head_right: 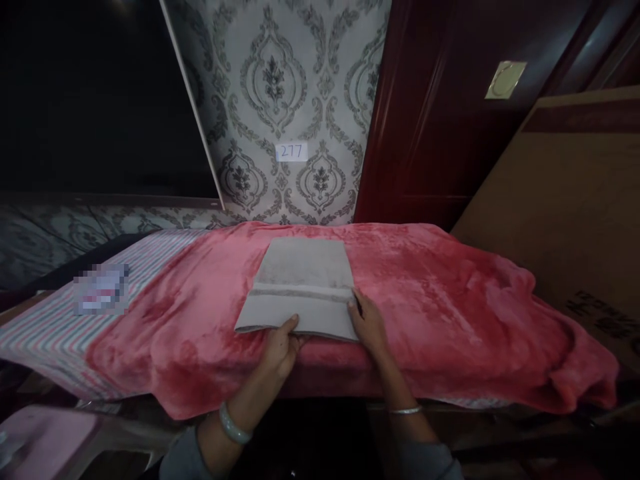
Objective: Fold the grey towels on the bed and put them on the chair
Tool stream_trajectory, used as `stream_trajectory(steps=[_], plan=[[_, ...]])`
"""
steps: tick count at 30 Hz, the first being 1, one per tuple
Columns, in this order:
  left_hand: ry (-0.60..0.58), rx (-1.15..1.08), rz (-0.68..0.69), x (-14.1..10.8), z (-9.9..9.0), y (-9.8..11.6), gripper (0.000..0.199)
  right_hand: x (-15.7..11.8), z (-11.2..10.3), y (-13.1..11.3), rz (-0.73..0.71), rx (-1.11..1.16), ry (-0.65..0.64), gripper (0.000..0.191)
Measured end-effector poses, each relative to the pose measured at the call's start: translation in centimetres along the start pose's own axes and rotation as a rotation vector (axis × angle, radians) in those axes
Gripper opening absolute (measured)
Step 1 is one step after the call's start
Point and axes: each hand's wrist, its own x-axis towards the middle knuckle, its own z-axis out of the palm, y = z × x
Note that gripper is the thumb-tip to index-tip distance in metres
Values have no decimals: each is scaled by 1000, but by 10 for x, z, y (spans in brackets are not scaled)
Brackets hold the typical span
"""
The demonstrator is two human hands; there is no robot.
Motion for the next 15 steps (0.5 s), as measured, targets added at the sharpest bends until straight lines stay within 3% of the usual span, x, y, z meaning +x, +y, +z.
stream_trajectory(steps=[3, 6, 9, 12, 15], plan=[[12, 28, 30, -4, 3, 11, 45, 1, 1, 1, 13, 75, -6, 61], [-38, 98, 74, -10, -10, 42, 44, 0, 1, 5, 44, 89, 9, 62], [-13, 212, 113, -14, -40, 90, 40, 1, 0, 12, 76, 82, 9, 58], [127, 345, 175, -15, -81, 143, 31, 11, -3, 14, 127, 78, -18, 55], [231, 404, 287, -11, -117, 181, 29, 32, -3, 3, 155, 60, -39, 53]])
